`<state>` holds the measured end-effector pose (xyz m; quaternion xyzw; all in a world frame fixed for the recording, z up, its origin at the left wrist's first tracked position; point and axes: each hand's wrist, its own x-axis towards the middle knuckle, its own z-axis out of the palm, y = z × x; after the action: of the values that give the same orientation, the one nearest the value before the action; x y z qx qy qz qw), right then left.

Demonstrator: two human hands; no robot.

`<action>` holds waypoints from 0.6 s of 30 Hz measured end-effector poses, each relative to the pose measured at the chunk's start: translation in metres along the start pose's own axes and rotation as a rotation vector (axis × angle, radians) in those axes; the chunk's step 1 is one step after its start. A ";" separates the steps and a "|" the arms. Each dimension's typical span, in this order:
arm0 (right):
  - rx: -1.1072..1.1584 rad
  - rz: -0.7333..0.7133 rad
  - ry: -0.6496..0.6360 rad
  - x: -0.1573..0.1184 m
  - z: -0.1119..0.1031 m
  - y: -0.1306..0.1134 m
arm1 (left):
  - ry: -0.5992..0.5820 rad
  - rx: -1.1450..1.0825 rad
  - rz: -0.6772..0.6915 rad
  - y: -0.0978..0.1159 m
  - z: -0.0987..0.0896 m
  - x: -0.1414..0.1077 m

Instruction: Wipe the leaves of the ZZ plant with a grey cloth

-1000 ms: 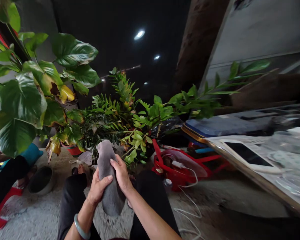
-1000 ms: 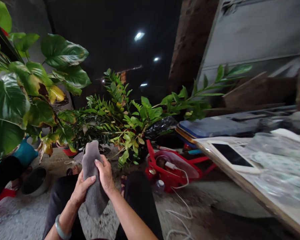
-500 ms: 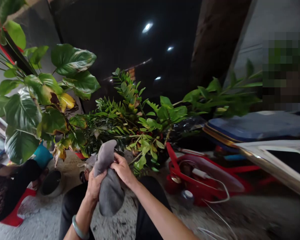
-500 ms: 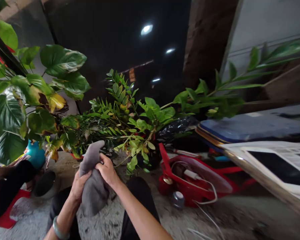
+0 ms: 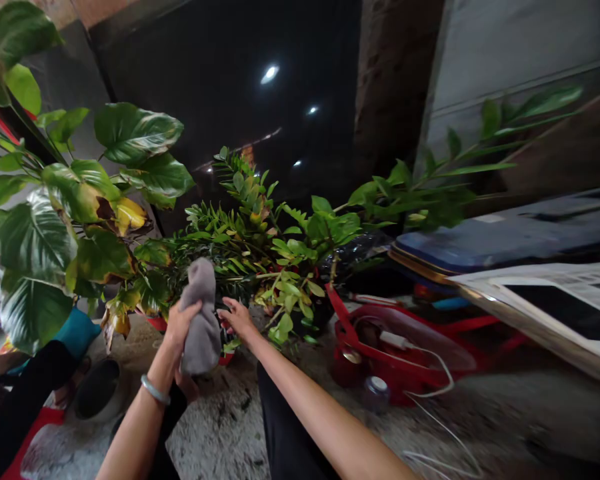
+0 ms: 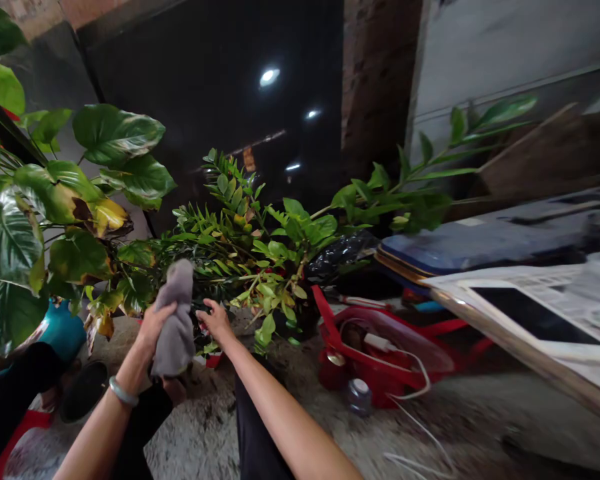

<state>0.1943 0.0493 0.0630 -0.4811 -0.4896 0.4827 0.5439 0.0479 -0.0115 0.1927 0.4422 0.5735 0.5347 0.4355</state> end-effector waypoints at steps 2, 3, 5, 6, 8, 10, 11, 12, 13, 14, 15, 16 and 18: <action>-0.008 0.040 -0.043 -0.005 -0.004 0.007 | -0.123 0.031 -0.095 -0.025 -0.013 -0.010; -0.031 0.026 -0.048 -0.009 -0.009 0.012 | -0.180 0.035 -0.112 -0.030 -0.020 -0.015; -0.096 -0.042 -0.003 -0.018 -0.022 0.024 | -0.230 0.039 -0.071 -0.018 -0.033 -0.018; -0.142 -0.076 0.033 -0.023 -0.028 0.030 | -0.220 0.039 -0.017 -0.003 -0.037 -0.016; -0.227 -0.129 0.120 -0.029 -0.034 0.042 | -0.159 0.034 0.115 0.033 -0.036 -0.004; -0.250 -0.147 0.187 -0.032 -0.035 0.051 | -0.105 0.008 0.215 0.058 -0.024 0.013; -0.238 -0.149 0.208 -0.033 -0.034 0.055 | -0.089 0.001 0.244 0.062 -0.016 0.022; -0.216 -0.145 0.225 -0.033 -0.033 0.057 | -0.080 0.007 0.255 0.058 -0.007 0.028; -0.188 -0.139 0.237 -0.033 -0.032 0.059 | -0.085 0.030 0.247 0.048 0.002 0.032; -0.162 -0.134 0.247 -0.034 -0.032 0.061 | -0.105 0.073 0.221 0.033 0.010 0.034; -0.141 -0.133 0.254 -0.034 -0.033 0.061 | -0.136 0.126 0.182 0.015 0.016 0.032; -0.123 -0.138 0.259 -0.034 -0.035 0.061 | -0.185 0.183 0.133 -0.002 0.019 0.028; -0.093 -0.149 0.260 -0.036 -0.039 0.060 | -0.318 0.260 0.037 -0.024 0.020 0.017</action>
<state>0.2281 0.0161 -0.0018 -0.5265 -0.4713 0.3515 0.6141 0.0627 0.0084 0.1678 0.5841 0.5537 0.3875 0.4496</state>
